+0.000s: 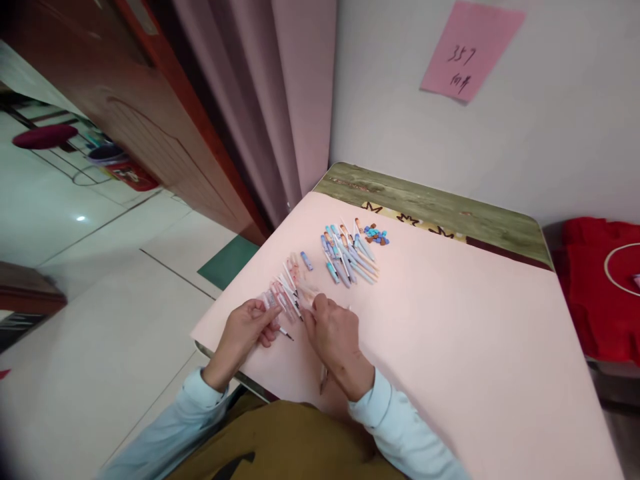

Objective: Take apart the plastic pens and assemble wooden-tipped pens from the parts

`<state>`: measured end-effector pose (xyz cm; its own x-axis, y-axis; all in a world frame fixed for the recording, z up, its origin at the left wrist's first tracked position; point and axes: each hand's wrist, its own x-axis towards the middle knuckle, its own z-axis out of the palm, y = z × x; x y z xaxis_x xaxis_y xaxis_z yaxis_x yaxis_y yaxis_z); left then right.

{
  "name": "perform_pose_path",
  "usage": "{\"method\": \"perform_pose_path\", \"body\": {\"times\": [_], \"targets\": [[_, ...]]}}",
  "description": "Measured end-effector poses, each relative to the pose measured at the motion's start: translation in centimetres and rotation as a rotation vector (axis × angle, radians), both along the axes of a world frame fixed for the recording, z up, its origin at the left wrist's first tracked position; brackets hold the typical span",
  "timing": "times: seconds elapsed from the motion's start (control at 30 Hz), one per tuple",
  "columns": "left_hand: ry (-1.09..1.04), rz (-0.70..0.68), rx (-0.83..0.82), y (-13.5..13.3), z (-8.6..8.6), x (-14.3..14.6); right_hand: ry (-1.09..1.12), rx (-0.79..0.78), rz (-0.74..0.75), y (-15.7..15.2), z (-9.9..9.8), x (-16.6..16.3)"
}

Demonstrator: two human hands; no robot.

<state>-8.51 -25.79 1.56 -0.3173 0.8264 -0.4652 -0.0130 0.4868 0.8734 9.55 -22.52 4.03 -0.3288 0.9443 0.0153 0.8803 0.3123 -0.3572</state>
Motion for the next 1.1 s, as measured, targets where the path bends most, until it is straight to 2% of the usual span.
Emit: {"method": "perform_pose_path", "body": {"times": [0.17,0.27,0.37,0.47,0.6,0.73,0.9,1.0,1.1], "targets": [[0.006,-0.058,-0.046,0.1,-0.6,0.3,-0.007,0.068,-0.007,-0.9,1.6,2.1],[0.078,-0.103,-0.083,0.3,-0.1,0.4,0.003,0.124,-0.063,0.4,2.1,2.4],[0.214,-0.141,-0.065,0.8,1.0,0.0,0.014,0.131,-0.115,3.3,1.3,1.3],[0.314,-0.159,-0.002,1.4,1.9,-0.7,-0.027,0.025,-0.115,6.0,-0.1,-0.5],[0.334,-0.150,0.063,1.8,1.9,-1.2,-0.012,-0.078,-0.086,7.1,-0.9,-1.5],[0.269,-0.134,0.075,1.2,1.5,-1.3,-0.015,-0.081,-0.147,5.6,-0.1,1.3],[0.267,-0.121,0.087,0.4,1.5,-1.6,-0.086,-0.221,-0.208,1.6,-0.3,6.6],[0.263,-0.133,0.111,0.4,1.6,-1.3,-0.080,-0.329,-0.178,-0.6,-1.1,7.8],[0.214,-0.149,0.121,0.8,1.9,-0.4,-0.053,-0.358,-0.178,-1.4,-1.5,7.7]]}}
